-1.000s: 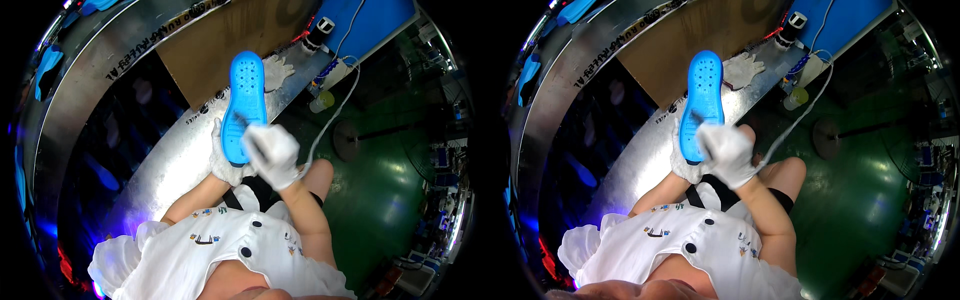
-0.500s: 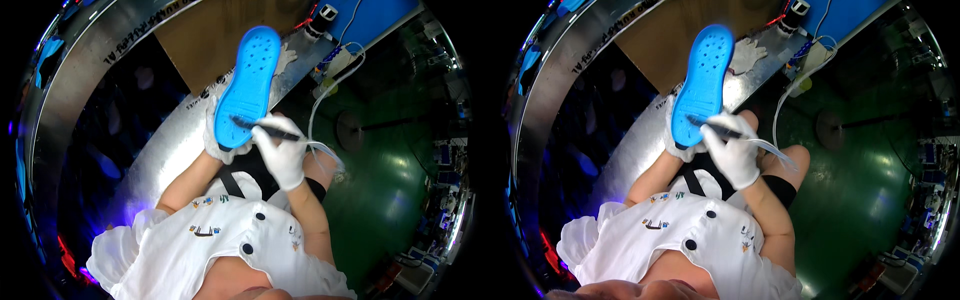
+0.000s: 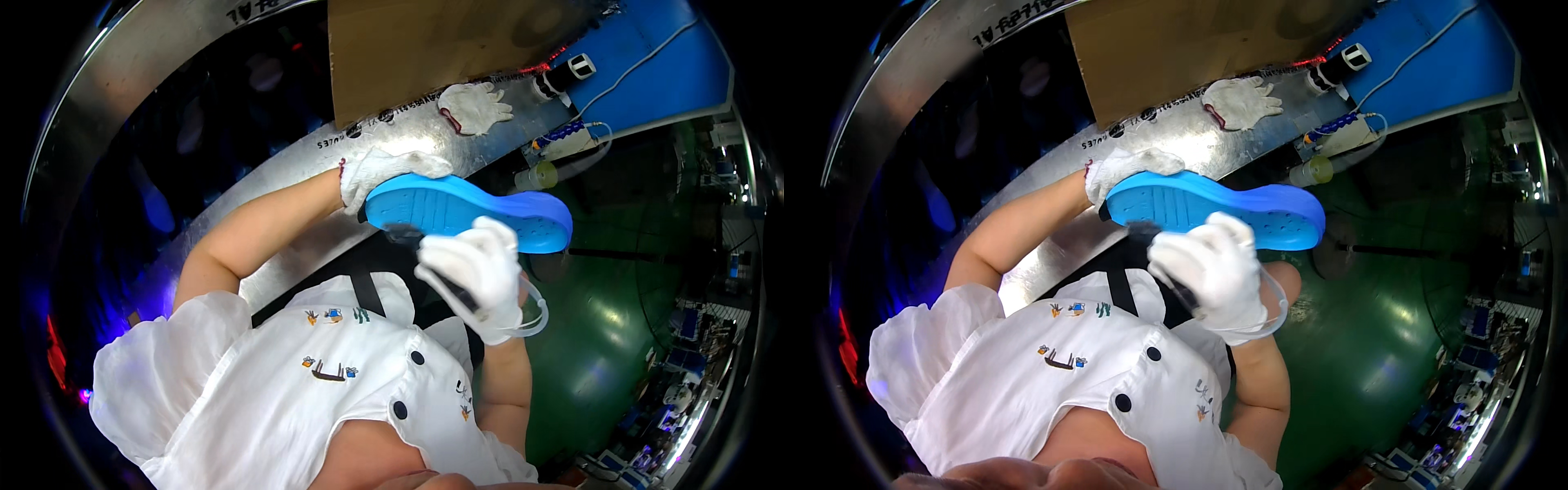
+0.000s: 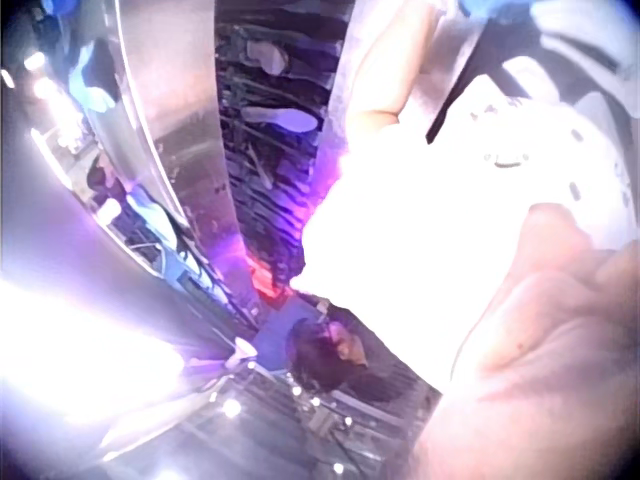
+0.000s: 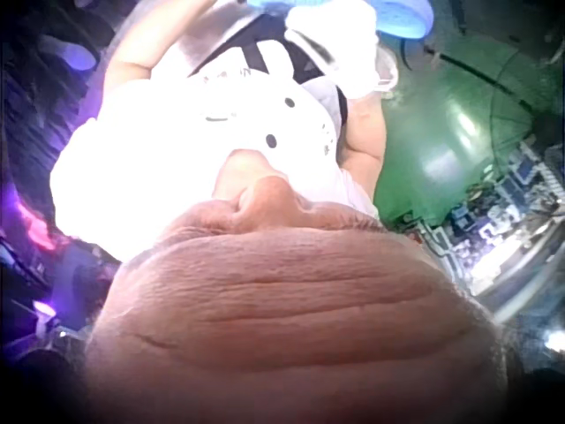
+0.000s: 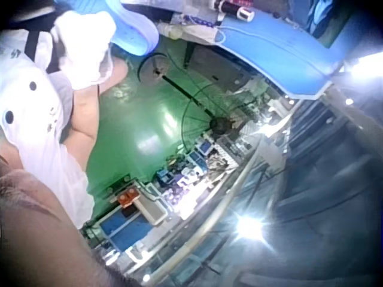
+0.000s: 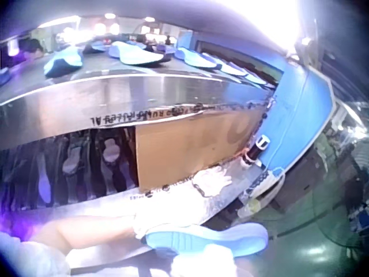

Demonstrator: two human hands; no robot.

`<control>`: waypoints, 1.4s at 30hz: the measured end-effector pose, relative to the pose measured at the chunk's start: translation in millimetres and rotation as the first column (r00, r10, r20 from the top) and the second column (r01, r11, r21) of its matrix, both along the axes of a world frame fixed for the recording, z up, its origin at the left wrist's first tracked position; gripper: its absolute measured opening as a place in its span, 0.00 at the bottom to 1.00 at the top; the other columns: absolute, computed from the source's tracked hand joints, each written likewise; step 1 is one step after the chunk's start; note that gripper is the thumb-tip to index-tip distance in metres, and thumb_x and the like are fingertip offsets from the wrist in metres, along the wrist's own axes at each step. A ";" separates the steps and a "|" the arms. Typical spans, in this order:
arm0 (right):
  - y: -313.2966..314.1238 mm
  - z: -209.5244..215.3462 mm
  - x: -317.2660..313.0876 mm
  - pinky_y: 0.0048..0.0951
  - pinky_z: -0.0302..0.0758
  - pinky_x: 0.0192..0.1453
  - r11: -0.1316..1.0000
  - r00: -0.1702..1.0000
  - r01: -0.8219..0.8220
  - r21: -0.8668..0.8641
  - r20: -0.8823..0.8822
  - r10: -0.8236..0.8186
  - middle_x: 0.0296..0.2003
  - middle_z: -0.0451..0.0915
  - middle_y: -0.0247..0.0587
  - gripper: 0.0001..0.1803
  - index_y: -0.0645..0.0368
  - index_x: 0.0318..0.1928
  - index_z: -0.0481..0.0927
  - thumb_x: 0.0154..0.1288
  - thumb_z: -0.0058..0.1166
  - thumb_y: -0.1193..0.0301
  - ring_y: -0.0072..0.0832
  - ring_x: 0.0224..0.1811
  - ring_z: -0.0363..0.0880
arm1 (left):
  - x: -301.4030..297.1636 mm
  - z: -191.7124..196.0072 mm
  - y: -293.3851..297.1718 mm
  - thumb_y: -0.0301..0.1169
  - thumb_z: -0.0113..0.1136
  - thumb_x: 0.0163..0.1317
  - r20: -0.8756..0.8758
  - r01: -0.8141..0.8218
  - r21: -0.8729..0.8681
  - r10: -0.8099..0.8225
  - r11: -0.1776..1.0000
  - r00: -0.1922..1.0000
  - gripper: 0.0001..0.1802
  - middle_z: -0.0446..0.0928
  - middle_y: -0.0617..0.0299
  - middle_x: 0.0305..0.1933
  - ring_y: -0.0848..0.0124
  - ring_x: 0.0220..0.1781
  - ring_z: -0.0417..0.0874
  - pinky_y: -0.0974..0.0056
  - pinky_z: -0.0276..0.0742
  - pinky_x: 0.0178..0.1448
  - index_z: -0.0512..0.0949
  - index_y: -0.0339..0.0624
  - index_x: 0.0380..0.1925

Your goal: The person uses a handheld rotary tool to trim excess material from the edges of blue shoe soles. They pick up each sole from a conveyor belt, hold it with a gloved hand, and carefully grind the perimeter before placing it back on the belt.

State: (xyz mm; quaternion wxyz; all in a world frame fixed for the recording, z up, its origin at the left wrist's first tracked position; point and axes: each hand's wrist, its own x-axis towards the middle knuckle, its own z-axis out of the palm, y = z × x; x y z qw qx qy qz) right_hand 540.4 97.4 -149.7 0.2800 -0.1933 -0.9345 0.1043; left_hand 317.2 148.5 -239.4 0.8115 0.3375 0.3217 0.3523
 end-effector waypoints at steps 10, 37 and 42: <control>3.5 9.0 7.2 0.42 0.65 0.63 0.996 0.992 0.087 0.019 0.094 -0.088 0.39 0.85 0.28 0.16 0.49 0.37 0.85 0.44 0.72 0.70 0.28 0.37 0.78 | -18.7 -25.4 19.3 0.40 0.55 0.70 -0.093 -0.040 0.913 0.304 0.406 0.948 0.20 0.78 0.54 0.55 0.67 0.57 0.80 0.63 0.76 0.63 0.79 0.40 0.54; 29.4 45.5 51.6 0.35 0.71 0.53 0.946 0.976 0.216 0.243 -0.049 -0.211 0.36 0.84 0.32 0.14 0.54 0.35 0.85 0.43 0.69 0.72 0.30 0.35 0.77 | -28.8 73.0 -12.4 0.59 0.63 0.57 -0.059 -0.142 0.045 0.145 0.989 0.988 0.36 0.81 0.47 0.42 0.53 0.42 0.85 0.53 0.84 0.47 0.77 0.37 0.50; 15.6 30.6 23.3 0.38 0.71 0.52 0.944 0.921 0.109 -0.312 -0.326 -0.214 0.31 0.83 0.34 0.10 0.56 0.32 0.84 0.46 0.69 0.77 0.35 0.34 0.77 | 7.3 18.0 -30.5 0.54 0.52 0.66 0.045 -0.294 0.319 0.295 0.901 0.954 0.33 0.77 0.47 0.55 0.55 0.47 0.84 0.58 0.82 0.51 0.71 0.40 0.61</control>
